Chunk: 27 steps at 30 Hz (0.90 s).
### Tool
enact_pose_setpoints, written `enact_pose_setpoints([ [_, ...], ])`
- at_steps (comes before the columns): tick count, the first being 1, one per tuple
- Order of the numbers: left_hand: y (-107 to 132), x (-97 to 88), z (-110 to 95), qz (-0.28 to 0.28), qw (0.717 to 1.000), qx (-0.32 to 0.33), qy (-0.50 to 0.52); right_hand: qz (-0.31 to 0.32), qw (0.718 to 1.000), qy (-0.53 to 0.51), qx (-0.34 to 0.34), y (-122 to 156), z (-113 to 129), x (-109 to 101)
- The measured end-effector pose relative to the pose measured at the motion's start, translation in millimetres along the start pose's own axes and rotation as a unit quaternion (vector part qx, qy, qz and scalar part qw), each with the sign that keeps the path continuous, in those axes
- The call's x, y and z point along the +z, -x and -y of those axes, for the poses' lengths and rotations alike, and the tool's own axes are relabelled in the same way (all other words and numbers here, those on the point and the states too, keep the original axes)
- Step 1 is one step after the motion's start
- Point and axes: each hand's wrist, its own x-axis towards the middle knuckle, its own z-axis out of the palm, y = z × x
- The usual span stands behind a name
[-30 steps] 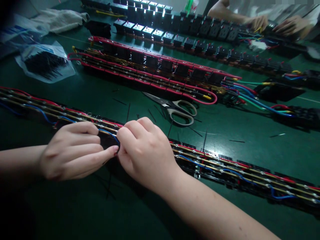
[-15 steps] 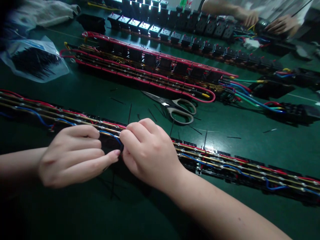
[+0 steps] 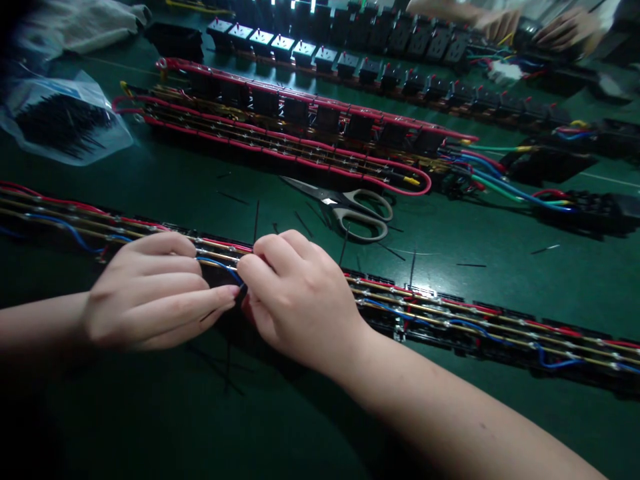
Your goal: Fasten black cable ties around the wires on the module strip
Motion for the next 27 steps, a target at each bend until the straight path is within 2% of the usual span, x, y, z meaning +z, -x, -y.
enact_pose_setpoints([
  [20,2.7,4.2,0.6,0.007,1.0,-0.001,-0.013,-0.007,1.0,0.011,-0.018,-0.3,1.1,2.1],
  [27,6.2,6.6,4.8,0.003,0.999,-0.029,-0.029,-0.004,1.0,0.02,-0.024,0.7,-0.1,2.6],
])
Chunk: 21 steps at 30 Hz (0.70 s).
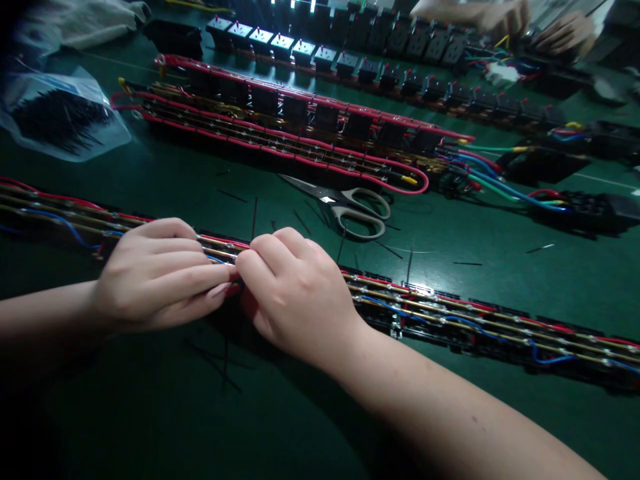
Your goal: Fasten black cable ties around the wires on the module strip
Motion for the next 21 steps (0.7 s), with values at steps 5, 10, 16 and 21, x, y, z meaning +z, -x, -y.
enact_pose_setpoints([
  [5,-0.6,-0.5,0.1,0.003,1.0,-0.017,-0.007,-0.009,1.0,-0.011,0.01,-0.9,1.2,-1.1],
  [10,-4.3,-1.0,-0.6,0.017,0.998,-0.04,-0.04,-0.019,0.997,-0.038,0.066,-2.3,3.4,-2.2],
  [16,-3.3,0.3,-0.3,0.036,0.997,-0.044,-0.054,-0.042,0.991,-0.089,0.09,-3.9,2.8,-3.8],
  [21,-2.9,-0.5,-0.1,0.03,0.998,-0.041,-0.044,-0.057,0.992,-0.093,0.057,-2.2,1.6,-4.1],
])
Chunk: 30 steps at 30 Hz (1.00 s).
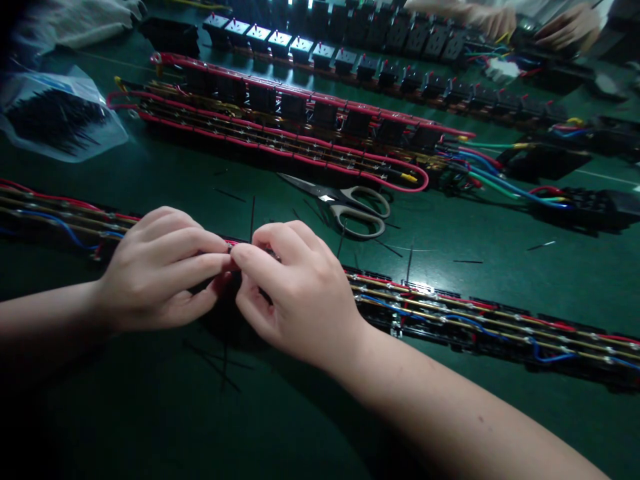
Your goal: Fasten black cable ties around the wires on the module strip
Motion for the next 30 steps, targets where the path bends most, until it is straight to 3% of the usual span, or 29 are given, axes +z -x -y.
enact_pose_setpoints([
  [10,-2,-0.8,1,-0.012,1.0,-0.001,0.019,-0.031,0.996,-0.043,0.078,-4,1,-7],
  [14,-1,-7.5,-8,-0.004,0.992,0.121,0.047,-0.039,0.989,-0.076,0.12,-5,2,-9],
  [17,-2,-13.1,-17,0.074,0.975,0.205,0.043,-0.046,0.983,-0.098,0.148,-5,2,-10],
  [19,-3,-15.2,-20,0.103,0.973,0.207,0.021,-0.043,0.982,-0.108,0.152,-5,3,-11],
  [24,-2,-13.6,-15,0.072,0.984,0.164,-0.008,-0.028,0.983,-0.11,0.144,-5,3,-12],
  [30,-4,-8.3,-17,0.125,0.973,0.191,0.039,-0.023,0.985,-0.111,0.131,-5,3,-12],
])
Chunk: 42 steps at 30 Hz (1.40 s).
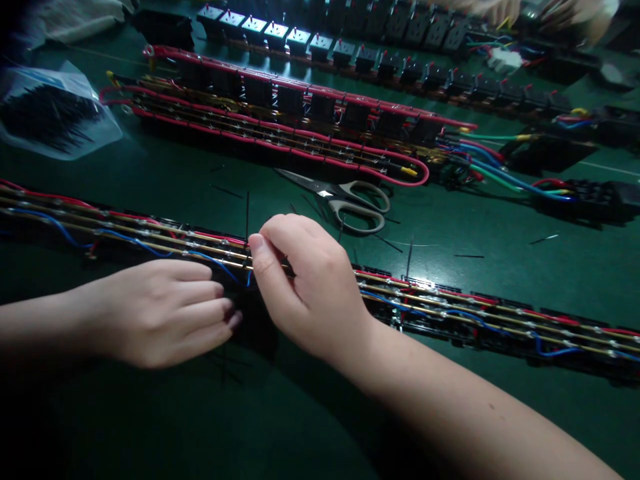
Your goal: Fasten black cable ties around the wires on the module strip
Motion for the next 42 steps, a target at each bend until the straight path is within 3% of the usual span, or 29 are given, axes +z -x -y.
enact_pose_setpoints([
  [7,-2,3.6,-1,0.027,0.998,-0.032,0.04,0.002,1.0,-0.001,-0.005,1,0,0],
  [15,-5,-6.2,-19,0.085,0.993,-0.083,0.001,0.004,1.0,0.002,-0.002,0,-1,1],
  [25,-6,-2.5,-18,0.089,0.992,-0.091,-0.006,0.007,1.0,-0.009,0.006,0,0,1],
  [30,-8,-14.2,-14,0.049,0.995,-0.085,-0.008,0.002,1.0,-0.018,0.006,0,0,1],
  [33,-9,-21.5,-11,-0.026,0.995,-0.1,-0.01,0.008,0.999,-0.034,-0.007,2,-1,-2],
  [37,-5,-19.4,-5,-0.125,0.983,-0.123,-0.06,0.06,0.994,-0.033,-0.084,3,-3,-3],
  [42,0,-7.4,2,-0.117,0.977,-0.166,-0.067,0.091,0.987,0.008,-0.13,2,-3,1],
])
